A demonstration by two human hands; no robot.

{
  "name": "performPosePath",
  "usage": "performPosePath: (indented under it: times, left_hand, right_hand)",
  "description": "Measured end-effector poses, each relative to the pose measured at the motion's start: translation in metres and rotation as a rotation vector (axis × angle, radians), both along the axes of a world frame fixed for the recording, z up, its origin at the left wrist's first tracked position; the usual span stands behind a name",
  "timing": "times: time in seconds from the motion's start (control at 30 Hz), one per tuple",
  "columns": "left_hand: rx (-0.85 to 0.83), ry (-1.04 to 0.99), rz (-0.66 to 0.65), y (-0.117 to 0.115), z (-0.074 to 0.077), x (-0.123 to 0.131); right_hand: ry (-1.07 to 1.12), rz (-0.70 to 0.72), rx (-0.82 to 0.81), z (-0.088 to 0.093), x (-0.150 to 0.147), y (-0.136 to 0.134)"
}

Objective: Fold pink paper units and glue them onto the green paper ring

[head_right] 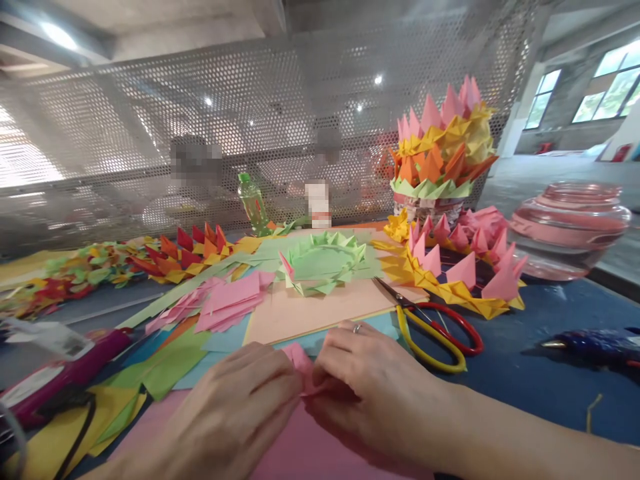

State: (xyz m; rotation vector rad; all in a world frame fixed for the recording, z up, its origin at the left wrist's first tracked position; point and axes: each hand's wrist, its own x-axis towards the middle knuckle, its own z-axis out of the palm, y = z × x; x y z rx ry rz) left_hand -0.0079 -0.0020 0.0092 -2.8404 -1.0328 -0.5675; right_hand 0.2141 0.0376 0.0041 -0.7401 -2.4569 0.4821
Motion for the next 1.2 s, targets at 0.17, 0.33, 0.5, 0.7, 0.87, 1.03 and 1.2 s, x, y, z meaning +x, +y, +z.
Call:
performPosePath:
  times: [0.17, 0.33, 0.5, 0.7, 0.87, 1.03, 1.2]
  left_hand:
    - [-0.107, -0.126, -0.034, 0.004, 0.005, 0.0]
    - [-0.394, -0.304, 0.032, 0.009, 0.009, -0.001]
    - [-0.55, -0.395, 0.178, 0.012, 0.01, 0.001]
    - [-0.595, -0.378, 0.303, 0.013, 0.009, 0.003]
    - [-0.492, -0.327, 0.339, 0.013, 0.005, 0.006]
    - [-0.466, -0.312, 0.345, 0.013, 0.004, 0.006]
    - [-0.47, -0.297, 0.363, 0.013, 0.001, 0.006]
  right_hand:
    - [0.018, 0.031, 0.013, -0.005, 0.001, 0.002]
    - [0.041, 0.007, -0.049, -0.008, 0.0, 0.002]
    - [0.032, -0.122, -0.195, -0.004, -0.001, 0.0]
    - [-0.022, -0.148, -0.199, -0.003, 0.0, -0.002]
    - [-0.038, -0.171, -0.147, -0.006, 0.0, -0.002]
    - [-0.052, -0.186, -0.107, -0.006, -0.001, -0.001]
    - [-0.098, -0.199, -0.055, -0.004, -0.004, -0.004]
